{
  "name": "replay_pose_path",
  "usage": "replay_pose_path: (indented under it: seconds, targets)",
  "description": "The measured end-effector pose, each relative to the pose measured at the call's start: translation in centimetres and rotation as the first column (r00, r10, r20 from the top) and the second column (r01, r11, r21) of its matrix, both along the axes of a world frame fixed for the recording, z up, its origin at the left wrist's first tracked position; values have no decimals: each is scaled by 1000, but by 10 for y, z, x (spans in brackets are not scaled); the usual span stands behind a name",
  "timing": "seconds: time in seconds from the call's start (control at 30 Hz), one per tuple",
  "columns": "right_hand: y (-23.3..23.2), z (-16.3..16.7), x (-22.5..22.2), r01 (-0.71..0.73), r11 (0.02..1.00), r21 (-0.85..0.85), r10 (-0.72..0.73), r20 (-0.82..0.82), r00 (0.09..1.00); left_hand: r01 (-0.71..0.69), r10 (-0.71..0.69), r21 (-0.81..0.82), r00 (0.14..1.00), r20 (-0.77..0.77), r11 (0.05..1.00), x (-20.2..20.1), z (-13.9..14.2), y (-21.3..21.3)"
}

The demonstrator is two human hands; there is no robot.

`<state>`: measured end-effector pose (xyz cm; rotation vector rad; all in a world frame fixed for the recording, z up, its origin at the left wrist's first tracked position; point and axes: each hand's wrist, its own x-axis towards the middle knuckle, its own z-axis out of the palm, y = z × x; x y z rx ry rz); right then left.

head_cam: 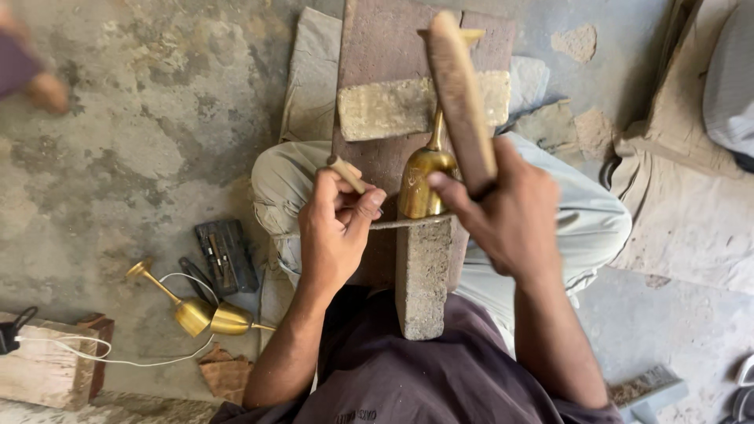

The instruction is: The person sits on the floor and hammers a punch against a brass goblet-shaped object held on a brick support, using a wooden mallet to strike the punch and shape or emboss the metal surface, repositioning the punch and rotating the object between strikes.

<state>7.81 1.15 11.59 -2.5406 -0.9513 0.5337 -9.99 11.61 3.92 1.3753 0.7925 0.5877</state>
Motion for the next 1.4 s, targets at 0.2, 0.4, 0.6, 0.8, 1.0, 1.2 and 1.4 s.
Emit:
replay_pose_path:
  seconds: [0.2, 0.4, 0.6, 0.8, 1.0, 1.2, 1.4]
  targets:
    - [-7, -30, 20, -219, 944, 249, 224, 8, 975, 175, -133, 212, 971, -200, 962, 1, 16, -15]
    - [-16, -37, 51, 33, 977, 213, 123, -677, 726, 205, -154, 203, 958, -240, 957, -1, 24, -16]
    - [-63, -50, 44, 187, 937, 295, -60, -392, 918, 133, -120, 182, 989, -81, 974, 12, 25, -12]
    - [-111, -34, 61, 258, 943, 211, -153, -414, 897, 270, -289, 309, 957, 18, 912, 52, 30, 1]
    - [-127, 0, 64, 195, 916, 351, -95, -281, 955, 359, -370, 525, 925, -89, 772, 67, 39, 7]
    - [-102, 47, 75, -206, 948, 242, 119, 333, 935, 449, -432, 555, 886, -171, 700, 73, 40, 18]
    - [-72, 75, 73, -230, 966, 121, 170, 375, 911, 509, -485, 507, 854, -191, 696, 77, 39, 22]
